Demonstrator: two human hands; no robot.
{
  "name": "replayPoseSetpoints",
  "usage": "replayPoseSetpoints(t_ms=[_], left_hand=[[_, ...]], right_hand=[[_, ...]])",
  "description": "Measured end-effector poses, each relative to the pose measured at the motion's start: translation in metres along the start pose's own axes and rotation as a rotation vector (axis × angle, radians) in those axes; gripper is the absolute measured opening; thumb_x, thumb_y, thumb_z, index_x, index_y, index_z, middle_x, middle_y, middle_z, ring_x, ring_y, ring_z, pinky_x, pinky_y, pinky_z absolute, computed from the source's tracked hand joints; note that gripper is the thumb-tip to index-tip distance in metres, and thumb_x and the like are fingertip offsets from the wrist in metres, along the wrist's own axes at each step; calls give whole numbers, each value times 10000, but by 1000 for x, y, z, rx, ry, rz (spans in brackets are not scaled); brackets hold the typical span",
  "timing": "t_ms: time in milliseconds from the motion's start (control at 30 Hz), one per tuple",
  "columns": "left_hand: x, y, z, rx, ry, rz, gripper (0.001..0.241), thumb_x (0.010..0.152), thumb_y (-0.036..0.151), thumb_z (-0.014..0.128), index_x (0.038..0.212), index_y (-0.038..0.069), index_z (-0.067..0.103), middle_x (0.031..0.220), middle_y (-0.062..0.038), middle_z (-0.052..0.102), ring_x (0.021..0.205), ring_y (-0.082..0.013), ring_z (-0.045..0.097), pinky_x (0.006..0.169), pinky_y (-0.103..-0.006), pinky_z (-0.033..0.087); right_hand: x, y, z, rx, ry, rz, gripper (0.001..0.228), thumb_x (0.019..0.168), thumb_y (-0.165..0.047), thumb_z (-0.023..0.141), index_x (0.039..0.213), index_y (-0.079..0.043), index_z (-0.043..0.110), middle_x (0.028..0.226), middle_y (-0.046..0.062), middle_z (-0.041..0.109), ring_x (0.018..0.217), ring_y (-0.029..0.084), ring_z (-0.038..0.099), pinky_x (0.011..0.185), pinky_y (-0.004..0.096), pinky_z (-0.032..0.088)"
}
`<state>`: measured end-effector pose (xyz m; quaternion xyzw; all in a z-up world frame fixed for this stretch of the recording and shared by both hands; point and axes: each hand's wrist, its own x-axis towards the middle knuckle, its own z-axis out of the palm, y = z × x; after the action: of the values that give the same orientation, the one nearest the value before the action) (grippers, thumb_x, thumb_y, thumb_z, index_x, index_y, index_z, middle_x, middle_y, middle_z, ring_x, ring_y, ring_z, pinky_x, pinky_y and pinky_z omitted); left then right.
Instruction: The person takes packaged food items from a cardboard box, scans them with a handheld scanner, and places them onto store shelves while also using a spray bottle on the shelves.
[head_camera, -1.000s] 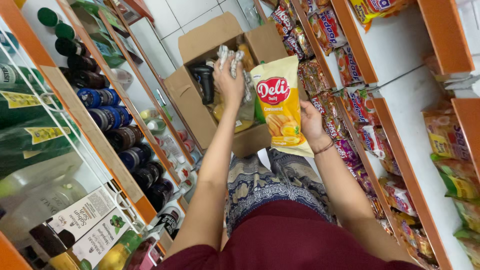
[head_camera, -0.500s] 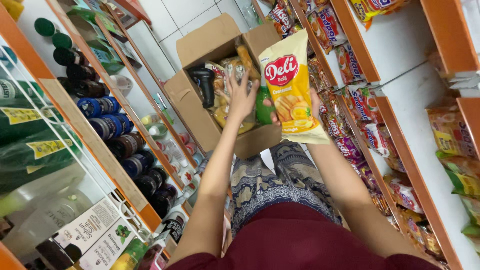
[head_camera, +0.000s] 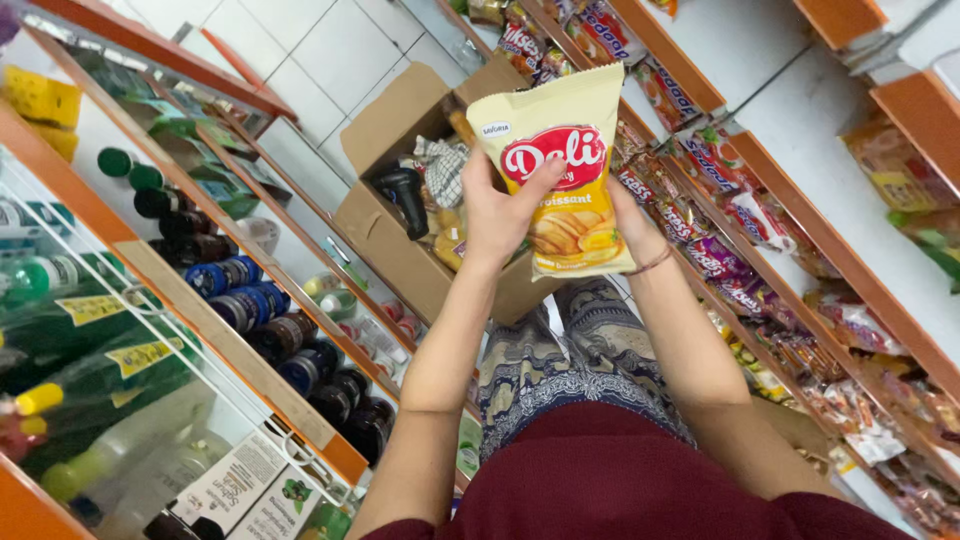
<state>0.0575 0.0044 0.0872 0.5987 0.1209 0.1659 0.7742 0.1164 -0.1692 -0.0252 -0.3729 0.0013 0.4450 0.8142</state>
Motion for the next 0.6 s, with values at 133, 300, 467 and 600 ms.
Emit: replayPoseSetpoints(t_ms=[133,300,467,600], left_hand=[[-10,15,22,68,-40,142,439,871,101,851,1223,-17,617,1114,-87,736,999,-130,712,919,-313,597],[-26,14,57,29,-270,214,555,799,163,905,1223,-28,603,1112,-88,715,1005,-139,694,912,-309,583],[-41,8,94,-81,-338,212,480,832,250,901,1139,-43,676,1036,-78,742,943,-135,706,882,-301,585],[-57,7,134,-78,-344,240,420,866,276,877,1077,-41,700,972,-56,734,882,-112,683,821,-284,571]], right_hand=[[-62,-47,28,-362,-72,-359,1044,847,-596,789,1581,0,346,1543,164,505,1437,264,503,1203,403,419],[-113,-51,75,-1022,429,-717,945,690,-321,959,1441,12,491,1360,140,655,1267,216,639,1106,378,512],[-158,-60,79,-1131,640,-942,810,647,-335,987,1279,8,615,1187,115,752,1071,220,763,960,349,610],[-194,-69,64,-1175,727,-1014,896,595,-372,1007,1295,8,597,1194,128,751,1081,228,762,970,353,604]])
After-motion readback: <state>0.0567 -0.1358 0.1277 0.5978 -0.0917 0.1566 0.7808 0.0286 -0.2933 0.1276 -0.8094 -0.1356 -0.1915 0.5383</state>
